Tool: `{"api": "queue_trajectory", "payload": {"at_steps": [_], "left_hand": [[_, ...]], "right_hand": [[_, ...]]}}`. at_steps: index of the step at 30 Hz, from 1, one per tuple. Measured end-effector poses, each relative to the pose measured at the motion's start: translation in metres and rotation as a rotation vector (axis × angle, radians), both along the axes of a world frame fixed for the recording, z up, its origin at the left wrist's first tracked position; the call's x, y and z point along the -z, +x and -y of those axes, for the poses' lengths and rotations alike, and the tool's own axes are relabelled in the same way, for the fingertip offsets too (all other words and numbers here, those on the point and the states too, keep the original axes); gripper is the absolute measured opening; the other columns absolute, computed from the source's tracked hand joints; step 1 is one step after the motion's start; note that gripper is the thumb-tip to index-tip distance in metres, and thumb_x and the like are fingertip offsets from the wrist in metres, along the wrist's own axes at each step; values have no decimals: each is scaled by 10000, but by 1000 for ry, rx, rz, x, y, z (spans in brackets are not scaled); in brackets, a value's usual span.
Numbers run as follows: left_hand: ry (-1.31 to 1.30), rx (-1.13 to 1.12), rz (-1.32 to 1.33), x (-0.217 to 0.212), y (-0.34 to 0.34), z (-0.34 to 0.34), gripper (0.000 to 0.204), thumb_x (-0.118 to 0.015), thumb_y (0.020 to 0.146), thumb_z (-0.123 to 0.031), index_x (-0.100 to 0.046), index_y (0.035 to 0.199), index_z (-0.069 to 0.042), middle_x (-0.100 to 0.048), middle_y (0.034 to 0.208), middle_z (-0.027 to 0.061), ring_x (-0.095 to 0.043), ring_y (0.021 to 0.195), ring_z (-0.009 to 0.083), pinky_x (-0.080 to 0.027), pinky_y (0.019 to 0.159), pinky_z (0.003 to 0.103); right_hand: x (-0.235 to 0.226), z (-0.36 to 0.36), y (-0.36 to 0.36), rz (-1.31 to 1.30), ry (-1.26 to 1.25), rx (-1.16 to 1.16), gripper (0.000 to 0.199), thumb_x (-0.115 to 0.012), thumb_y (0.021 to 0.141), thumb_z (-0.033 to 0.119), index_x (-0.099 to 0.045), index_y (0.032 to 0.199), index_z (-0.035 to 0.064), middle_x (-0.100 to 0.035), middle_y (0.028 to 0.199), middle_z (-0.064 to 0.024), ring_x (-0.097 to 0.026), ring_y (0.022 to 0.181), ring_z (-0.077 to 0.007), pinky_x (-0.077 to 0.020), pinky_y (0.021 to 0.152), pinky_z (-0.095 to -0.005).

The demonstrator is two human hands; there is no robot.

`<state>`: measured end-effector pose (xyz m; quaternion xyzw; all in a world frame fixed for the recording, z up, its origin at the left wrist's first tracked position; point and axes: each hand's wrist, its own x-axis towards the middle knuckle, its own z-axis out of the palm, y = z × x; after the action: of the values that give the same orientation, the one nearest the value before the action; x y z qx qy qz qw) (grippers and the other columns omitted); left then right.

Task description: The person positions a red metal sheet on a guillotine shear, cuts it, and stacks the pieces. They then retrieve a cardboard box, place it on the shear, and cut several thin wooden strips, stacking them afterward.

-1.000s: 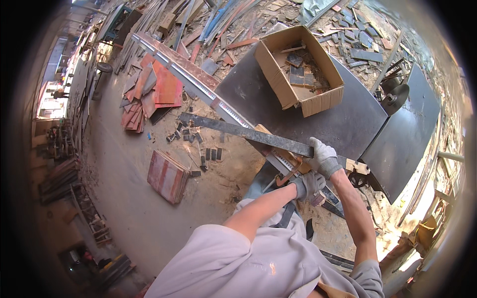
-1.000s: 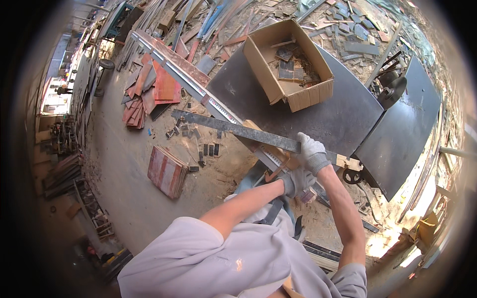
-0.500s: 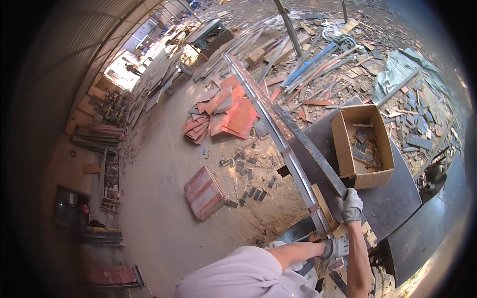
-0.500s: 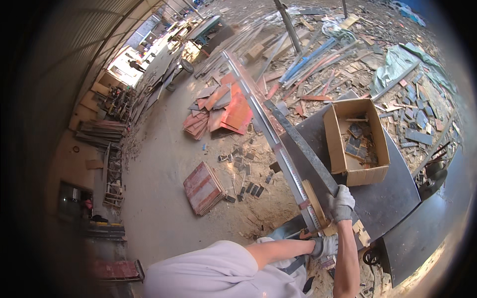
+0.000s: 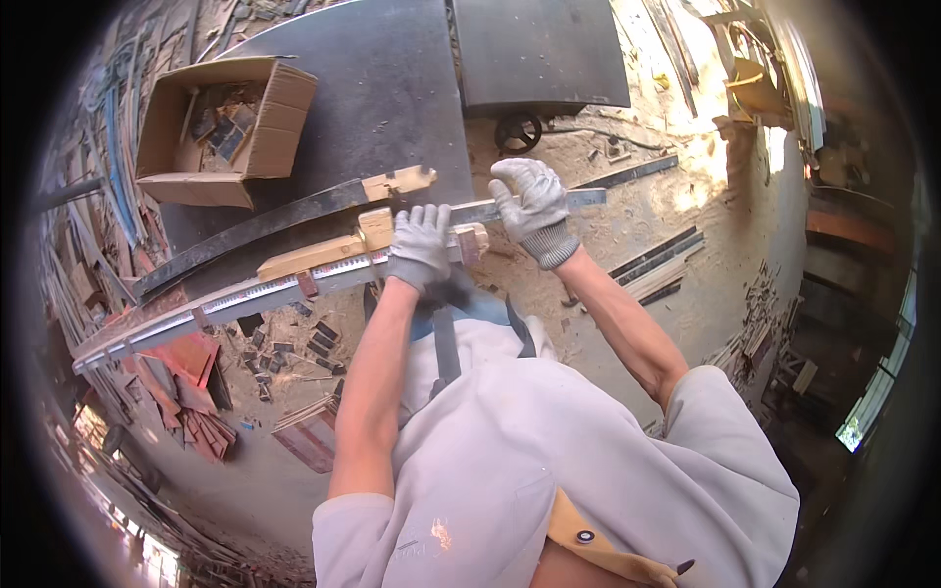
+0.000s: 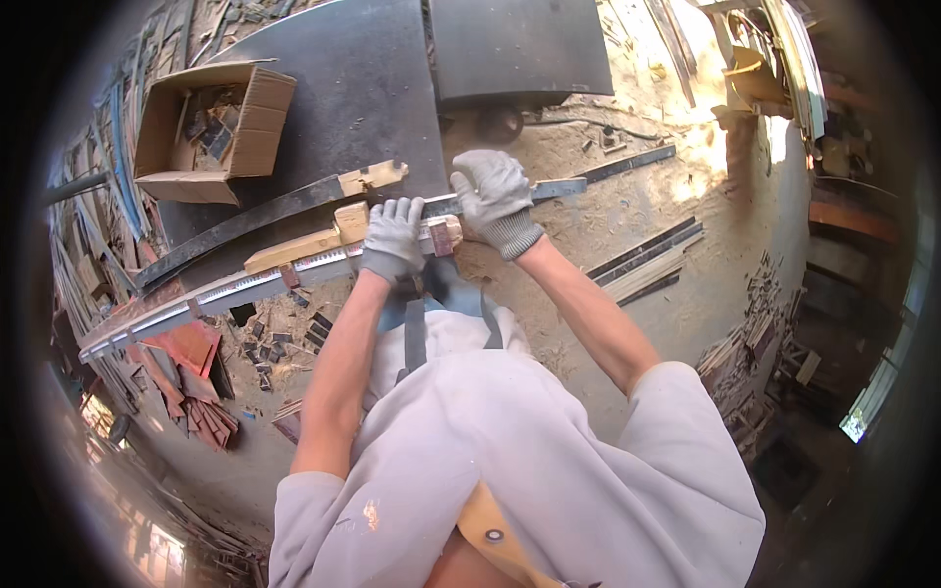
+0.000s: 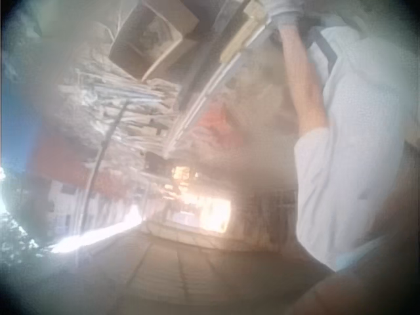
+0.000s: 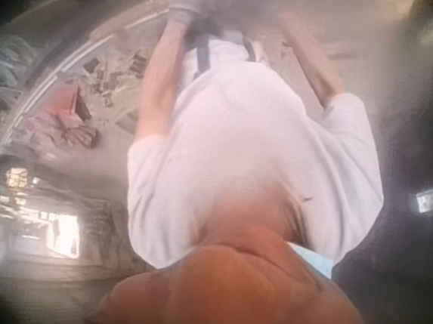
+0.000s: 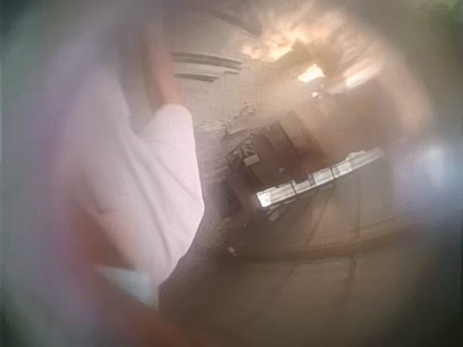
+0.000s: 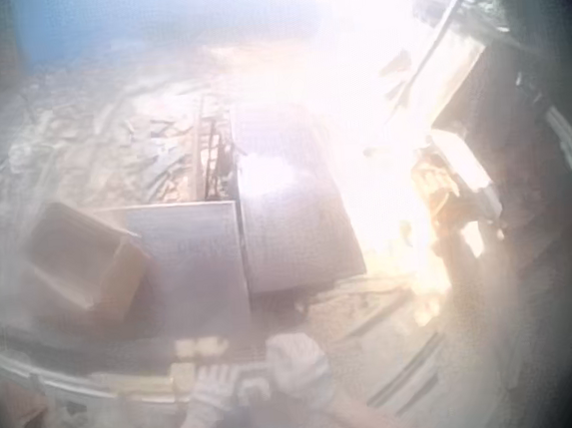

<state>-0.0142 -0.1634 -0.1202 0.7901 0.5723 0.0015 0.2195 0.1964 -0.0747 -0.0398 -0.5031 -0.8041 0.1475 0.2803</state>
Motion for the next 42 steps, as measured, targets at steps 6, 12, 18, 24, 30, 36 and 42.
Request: {"api": "queue_trajectory", "payload": {"at_steps": [6,12,18,24,30,36,42], "left_hand": [[91,31,-47,-10,16,-67,879,-824,680,-452,-518,1407,-64,-589,1208,134,-567,1169,323,-436,1026,460],[88,30,-62,-20,6,-197,860,-819,674,-430,-531,1395,-60,-592,1214,140,-575,1141,335,-452,994,457],[166,32,-72,-23,0,-255,862,-822,666,-428,-527,1385,-56,-587,1190,142,-573,1114,336,-464,951,458],[130,45,-135,-25,-22,-334,841,-805,668,-384,-521,1394,-69,-577,1212,149,-566,1133,346,-470,951,461],[116,60,-200,-29,-38,-415,855,-799,664,-383,-518,1409,-73,-564,1239,157,-561,1142,350,-472,965,460],[235,76,-120,-31,-50,-496,919,-840,648,-497,-529,1401,-71,-565,1211,159,-567,1133,347,-481,951,463],[230,90,-202,-24,-28,-528,982,-884,655,-588,-522,1409,-75,-587,1245,152,-571,1178,364,-484,999,480]], "right_hand": [[25,-6,154,277,-100,387,294,-739,932,170,-709,1200,55,-715,1208,-166,-673,1125,-348,-531,998,-442],[45,-123,182,463,-72,223,468,-722,898,233,-665,1339,87,-651,1383,-151,-586,1286,-359,-449,1125,-477],[56,-197,197,657,-90,198,510,-713,908,232,-640,1400,122,-643,1409,-113,-573,1329,-321,-448,1135,-473],[49,-257,176,531,-109,270,443,-714,914,221,-680,1333,82,-679,1349,-139,-606,1276,-344,-461,1126,-476],[57,-236,121,302,-121,349,302,-742,918,227,-729,1181,80,-739,1172,-137,-680,1107,-351,-525,1008,-463],[78,-211,95,196,-350,497,231,-722,942,230,-726,1130,95,-744,1124,-144,-692,1071,-355,-547,949,-468],[112,-201,146,-1,-578,774,222,-674,975,264,-725,1087,80,-748,1069,-171,-717,1028,-360,-560,903,-456]]}}
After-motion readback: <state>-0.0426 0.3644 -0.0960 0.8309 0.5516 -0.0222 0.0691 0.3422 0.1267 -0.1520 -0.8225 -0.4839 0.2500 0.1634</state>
